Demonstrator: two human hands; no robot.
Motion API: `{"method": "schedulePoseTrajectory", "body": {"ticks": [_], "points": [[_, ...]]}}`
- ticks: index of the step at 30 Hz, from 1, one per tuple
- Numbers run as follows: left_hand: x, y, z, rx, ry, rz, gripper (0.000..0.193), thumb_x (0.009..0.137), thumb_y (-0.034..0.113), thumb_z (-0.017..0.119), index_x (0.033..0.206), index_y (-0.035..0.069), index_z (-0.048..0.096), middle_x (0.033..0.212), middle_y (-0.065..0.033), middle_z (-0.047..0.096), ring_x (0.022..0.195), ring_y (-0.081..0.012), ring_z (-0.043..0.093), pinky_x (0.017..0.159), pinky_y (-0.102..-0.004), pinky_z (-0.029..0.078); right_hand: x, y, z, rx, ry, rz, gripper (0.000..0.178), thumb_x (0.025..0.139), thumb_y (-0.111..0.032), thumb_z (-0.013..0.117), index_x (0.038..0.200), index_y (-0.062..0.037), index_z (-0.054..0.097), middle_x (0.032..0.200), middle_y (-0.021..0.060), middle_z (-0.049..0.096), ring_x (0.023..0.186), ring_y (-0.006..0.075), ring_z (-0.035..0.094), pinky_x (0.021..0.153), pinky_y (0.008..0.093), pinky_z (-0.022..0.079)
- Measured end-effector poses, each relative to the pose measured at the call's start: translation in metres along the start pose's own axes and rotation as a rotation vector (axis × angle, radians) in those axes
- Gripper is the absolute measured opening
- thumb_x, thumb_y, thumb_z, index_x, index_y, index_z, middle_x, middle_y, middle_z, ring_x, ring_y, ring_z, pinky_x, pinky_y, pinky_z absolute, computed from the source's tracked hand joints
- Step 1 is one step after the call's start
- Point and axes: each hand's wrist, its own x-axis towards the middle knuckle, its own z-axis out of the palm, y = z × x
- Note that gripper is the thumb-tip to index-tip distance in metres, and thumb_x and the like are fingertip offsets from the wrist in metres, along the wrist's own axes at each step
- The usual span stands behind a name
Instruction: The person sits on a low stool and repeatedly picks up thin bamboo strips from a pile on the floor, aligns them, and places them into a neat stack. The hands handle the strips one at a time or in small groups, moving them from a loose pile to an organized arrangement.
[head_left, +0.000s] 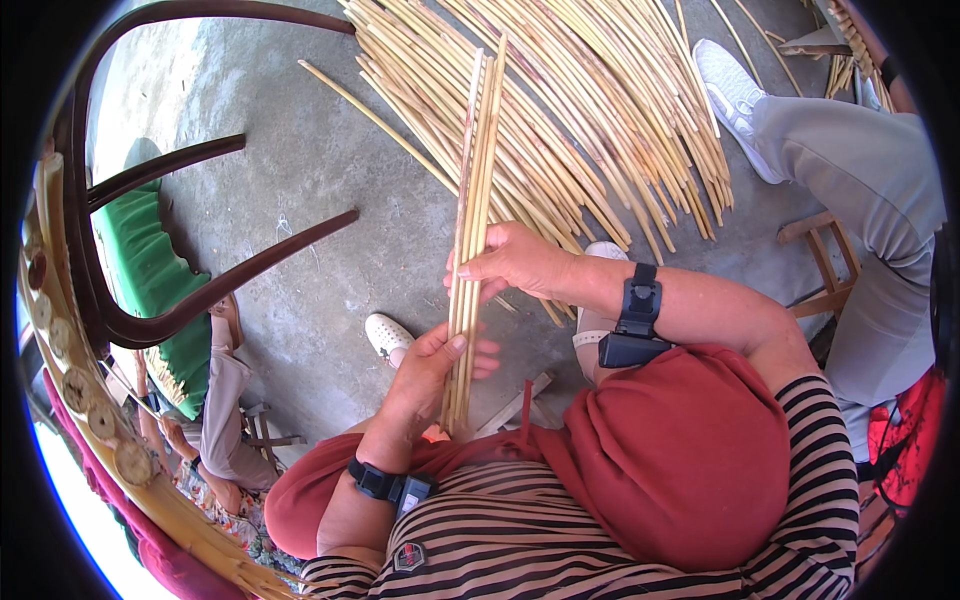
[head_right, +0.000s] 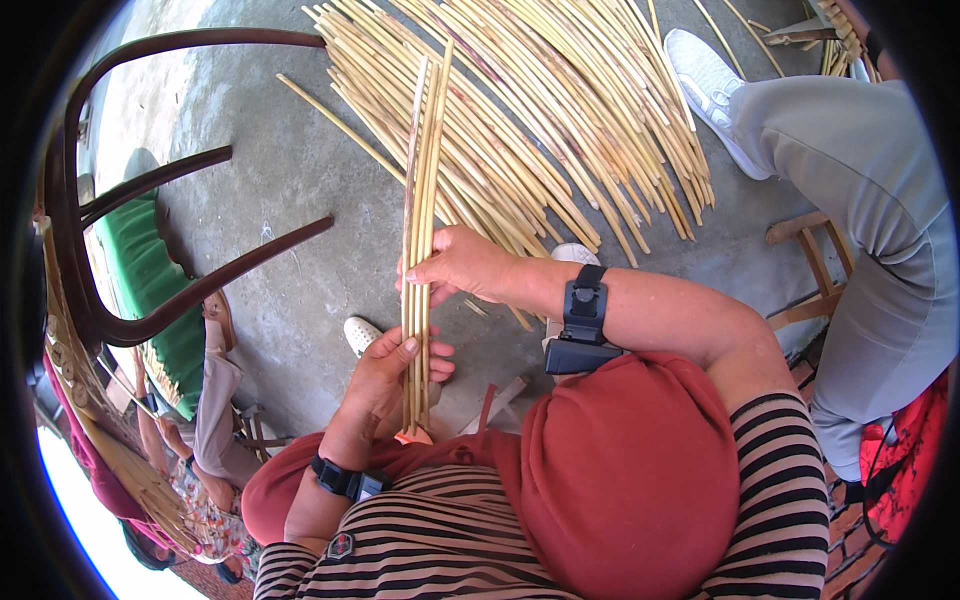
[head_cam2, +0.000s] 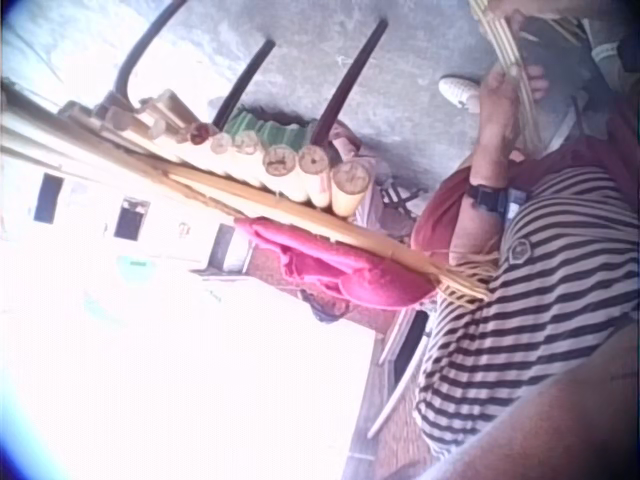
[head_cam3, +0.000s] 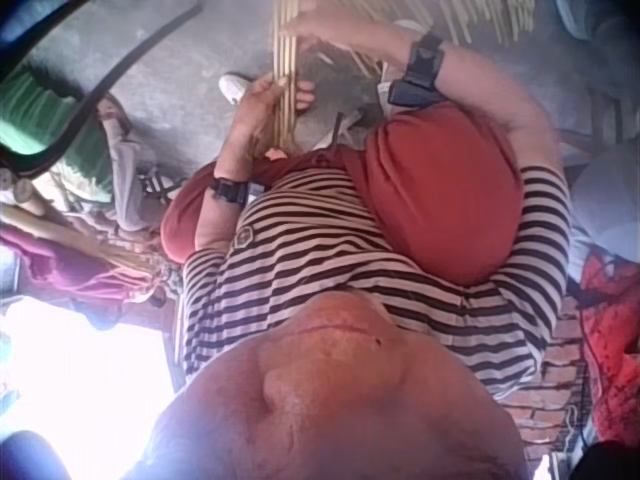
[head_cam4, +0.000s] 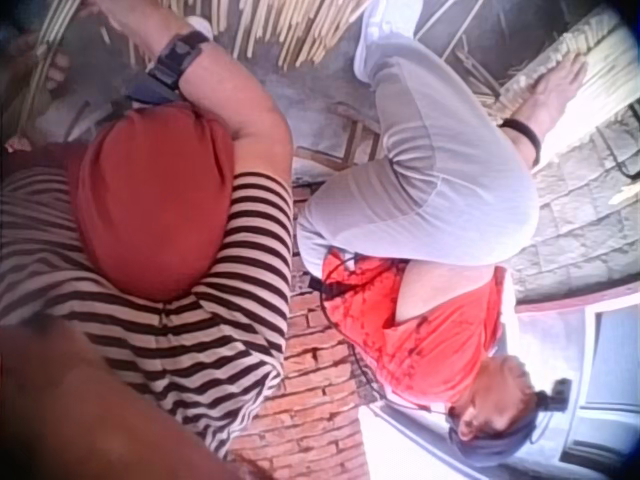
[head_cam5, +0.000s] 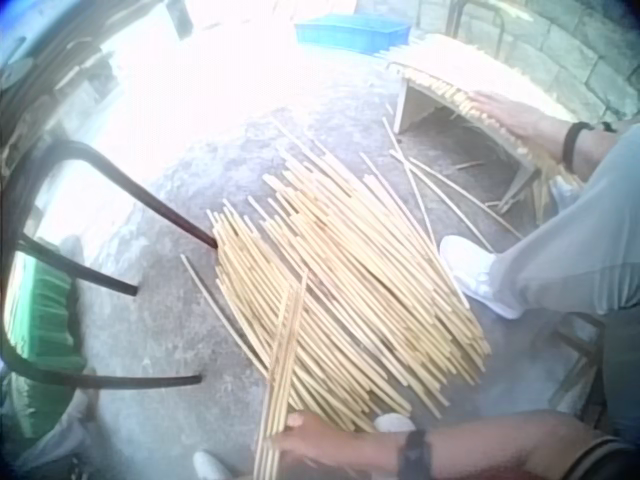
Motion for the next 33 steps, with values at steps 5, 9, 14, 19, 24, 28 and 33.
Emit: {"method": "schedulePoseTrajectory", "body": {"ticks": [5, 9, 14, 19, 24, 28, 33], "points": [[-0.001, 0.000, -0.003, 0.024, 0.001, 0.007, 0.032, 0.101, 0.016, 0.046, 0.125, -0.003, 0.051, 0.107, -0.0222, 0.064, 0.091, -0.0301, 0.068, 0.081, -0.0400, 0.057, -0.004, -0.007, 0.004, -0.073, 0.064, 0.039, 0.027, 0.089, -0.012, 0.064, 0.110, 0.0038, 0.058, 0.102, 0.0173, 0.067, 0.095, 0.0255, 0.068, 0.079, 0.0359, 0.058], [0.005, 0.001, 0.002, 0.006, 0.003, -0.005, 0.028, 0.099, 0.012, 0.048, 0.122, -0.003, 0.053, 0.099, -0.0199, 0.067, 0.083, -0.0276, 0.068, 0.076, -0.0367, 0.057, -0.006, -0.007, -0.004, -0.095, 0.042, 0.010, 0.026, 0.089, -0.012, 0.065, 0.109, 0.0025, 0.059, 0.099, 0.0156, 0.068, 0.091, 0.0242, 0.068, 0.077, 0.0363, 0.058], [-0.003, 0.004, 0.002, 0.074, 0.024, 0.009, 0.024, 0.096, 0.007, 0.052, 0.117, -0.003, 0.057, 0.085, -0.0145, 0.067, 0.069, -0.0212, 0.066, 0.067, -0.0306, 0.055, -0.008, -0.004, -0.001, 0.052, -0.042, -0.059, 0.022, 0.089, -0.012, 0.065, 0.106, 0.0009, 0.062, 0.097, 0.0143, 0.068, 0.092, 0.0240, 0.068, 0.079, 0.0368, 0.056], [-0.003, 0.004, 0.000, 0.159, 0.040, 0.018, 0.022, 0.095, 0.005, 0.052, 0.114, -0.003, 0.058, 0.083, -0.0127, 0.067, 0.067, -0.0198, 0.065, 0.066, -0.0293, 0.054, -0.012, -0.008, -0.005, -0.005, -0.093, -0.095, 0.020, 0.091, -0.015, 0.063, 0.104, 0.0000, 0.064, 0.099, 0.0129, 0.069, 0.095, 0.0209, 0.067, 0.085, 0.0346, 0.053], [-0.002, 0.003, 0.000, 0.177, 0.035, -0.014, 0.022, 0.094, 0.004, 0.053, 0.113, -0.003, 0.060, 0.085, -0.0128, 0.068, 0.070, -0.0200, 0.067, 0.068, -0.0295, 0.055, -0.012, -0.016, -0.007, 0.002, -0.079, -0.260, 0.018, 0.087, -0.014, 0.065, 0.099, 0.0000, 0.065, 0.093, 0.0132, 0.069, 0.089, 0.0204, 0.067, 0.085, 0.0337, 0.051], [0.002, -0.005, -0.013, 0.191, 0.009, -0.038, 0.021, 0.093, 0.003, 0.054, 0.112, -0.003, 0.061, 0.086, -0.0124, 0.068, 0.073, -0.0194, 0.067, 0.070, -0.0296, 0.055, -0.009, -0.058, -0.023, 0.123, 0.069, -0.486, 0.013, 0.088, -0.013, 0.058, 0.090, -0.0008, 0.063, 0.086, 0.0147, 0.069, 0.082, 0.0199, 0.065, 0.080, 0.0314, 0.049], [0.007, -0.026, -0.042, 0.269, 0.008, -0.078, 0.018, 0.093, 0.002, 0.054, 0.107, -0.003, 0.062, 0.084, -0.0106, 0.068, 0.071, -0.0179, 0.066, 0.070, -0.0280, 0.054, -0.045, -0.136, -0.067, 0.269, 0.507, -0.874, 0.012, 0.094, -0.015, 0.046, 0.099, -0.0045, 0.046, 0.086, 0.0134, 0.061, 0.077, 0.0218, 0.065, 0.073, 0.0382, 0.058]]}}
